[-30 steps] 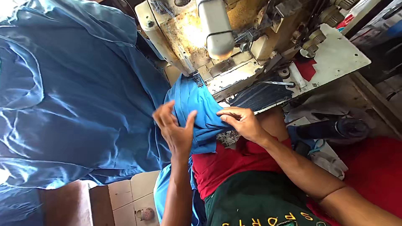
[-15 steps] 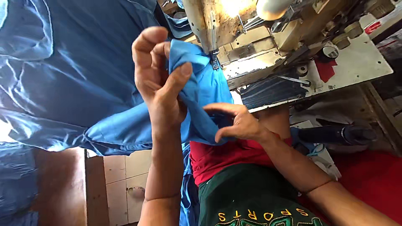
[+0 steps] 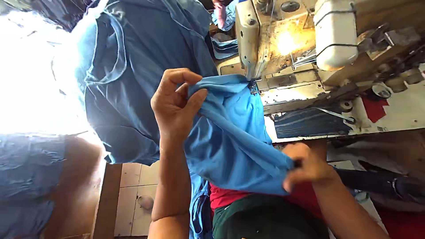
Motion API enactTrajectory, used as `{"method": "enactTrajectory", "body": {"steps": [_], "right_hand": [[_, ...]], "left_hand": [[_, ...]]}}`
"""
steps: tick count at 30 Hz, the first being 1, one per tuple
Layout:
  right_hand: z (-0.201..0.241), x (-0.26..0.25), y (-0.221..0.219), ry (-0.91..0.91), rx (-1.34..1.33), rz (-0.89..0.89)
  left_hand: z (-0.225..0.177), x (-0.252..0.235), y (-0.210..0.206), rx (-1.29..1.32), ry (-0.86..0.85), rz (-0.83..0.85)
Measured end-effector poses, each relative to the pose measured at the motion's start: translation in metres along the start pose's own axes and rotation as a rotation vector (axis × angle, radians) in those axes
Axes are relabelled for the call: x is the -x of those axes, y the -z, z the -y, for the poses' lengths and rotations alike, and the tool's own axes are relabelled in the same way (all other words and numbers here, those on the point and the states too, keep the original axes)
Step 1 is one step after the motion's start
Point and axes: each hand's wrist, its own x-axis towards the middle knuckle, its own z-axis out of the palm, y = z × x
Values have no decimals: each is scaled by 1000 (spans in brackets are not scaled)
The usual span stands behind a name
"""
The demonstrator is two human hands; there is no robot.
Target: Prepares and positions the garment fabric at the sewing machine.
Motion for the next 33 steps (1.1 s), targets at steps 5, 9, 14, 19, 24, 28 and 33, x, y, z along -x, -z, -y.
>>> {"method": "enactTrajectory", "body": {"steps": [5,9,14,19,24,28,33], "right_hand": [[-32,-42,-18,-282,-230,-380],[-20,-60,-26,-238,-160,-268],[9,-70,-11,-214,100,-241],[9,-59,10,-190,158,-218],[8,-56,3,-137,158,-254],[12,-52,-5,-76,153,-314],[15,-46,-9,25,130,-333]], "left_hand": [[22,25,21,-818,283,138],[8,25,-25,-296,122,404],[18,17,-33,-149,242,876],[15,10,-15,-238,264,817],[5,20,-17,-193,302,792],[2,32,-18,-185,262,753],[-4,50,-22,-46,252,583]]}}
